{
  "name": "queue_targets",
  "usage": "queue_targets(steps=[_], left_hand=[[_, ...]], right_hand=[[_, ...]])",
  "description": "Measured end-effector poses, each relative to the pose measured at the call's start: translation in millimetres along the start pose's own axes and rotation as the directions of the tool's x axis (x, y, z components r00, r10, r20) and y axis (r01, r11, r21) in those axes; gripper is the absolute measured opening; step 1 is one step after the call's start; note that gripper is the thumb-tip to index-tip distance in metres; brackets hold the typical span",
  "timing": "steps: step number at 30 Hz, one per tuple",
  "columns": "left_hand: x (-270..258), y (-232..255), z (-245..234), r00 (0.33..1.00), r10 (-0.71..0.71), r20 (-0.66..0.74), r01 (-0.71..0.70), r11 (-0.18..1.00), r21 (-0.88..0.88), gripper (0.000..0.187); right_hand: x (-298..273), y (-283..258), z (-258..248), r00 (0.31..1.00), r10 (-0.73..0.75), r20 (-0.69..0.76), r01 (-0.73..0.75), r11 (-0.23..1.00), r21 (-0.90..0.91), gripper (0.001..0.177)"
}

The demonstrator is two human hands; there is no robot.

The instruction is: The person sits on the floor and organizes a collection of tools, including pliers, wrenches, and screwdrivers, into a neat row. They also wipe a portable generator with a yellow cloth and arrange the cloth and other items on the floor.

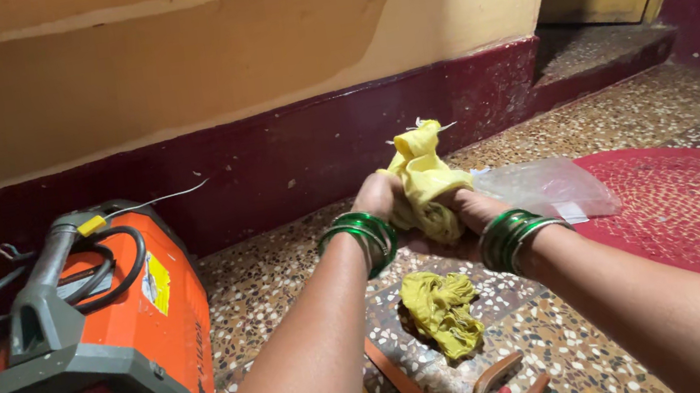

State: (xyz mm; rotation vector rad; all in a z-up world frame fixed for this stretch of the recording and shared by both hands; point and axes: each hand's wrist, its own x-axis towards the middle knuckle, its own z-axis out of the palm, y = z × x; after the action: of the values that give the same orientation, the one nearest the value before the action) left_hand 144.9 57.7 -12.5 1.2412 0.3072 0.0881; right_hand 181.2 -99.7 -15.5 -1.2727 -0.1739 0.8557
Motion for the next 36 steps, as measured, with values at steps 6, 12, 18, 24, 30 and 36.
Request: queue_targets(steps=[6,12,18,24,30,36], left_hand=[[31,-42,-5,0.998,-0.012,-0.063,0.029,0.961,0.276,0.043],[22,-71,28,0.952,0.197,-0.234,-0.017,0.798,0.603,0.047],[14,-82,53,0.998,-0.023,0.050,-0.024,0.629,0.777,0.074],[20,-104,28,0.983,-0.108,-0.148,0.179,0.377,0.909,0.065],[34,-132,10,0.988,-0.076,-0.135,0.153,0.345,0.926,0.057],[41,-168,9,0.982,-0.167,-0.093,0.142,0.312,0.939,0.061]], right_hand=[[3,2,-1,0.988,-0.152,0.035,0.156,0.958,-0.240,0.037],[-23,-28,-20,0.998,0.042,-0.045,-0.050,0.981,-0.188,0.047],[-4,-2,-94,0.865,-0.248,-0.437,-0.204,0.622,-0.756,0.057],[-17,36,-188,0.827,-0.407,-0.388,-0.394,0.073,-0.916,0.060],[10,56,-202,0.797,-0.316,-0.514,-0.573,-0.127,-0.810,0.073],[24,62,-157,0.857,-0.244,-0.454,-0.494,-0.133,-0.859,0.092]])
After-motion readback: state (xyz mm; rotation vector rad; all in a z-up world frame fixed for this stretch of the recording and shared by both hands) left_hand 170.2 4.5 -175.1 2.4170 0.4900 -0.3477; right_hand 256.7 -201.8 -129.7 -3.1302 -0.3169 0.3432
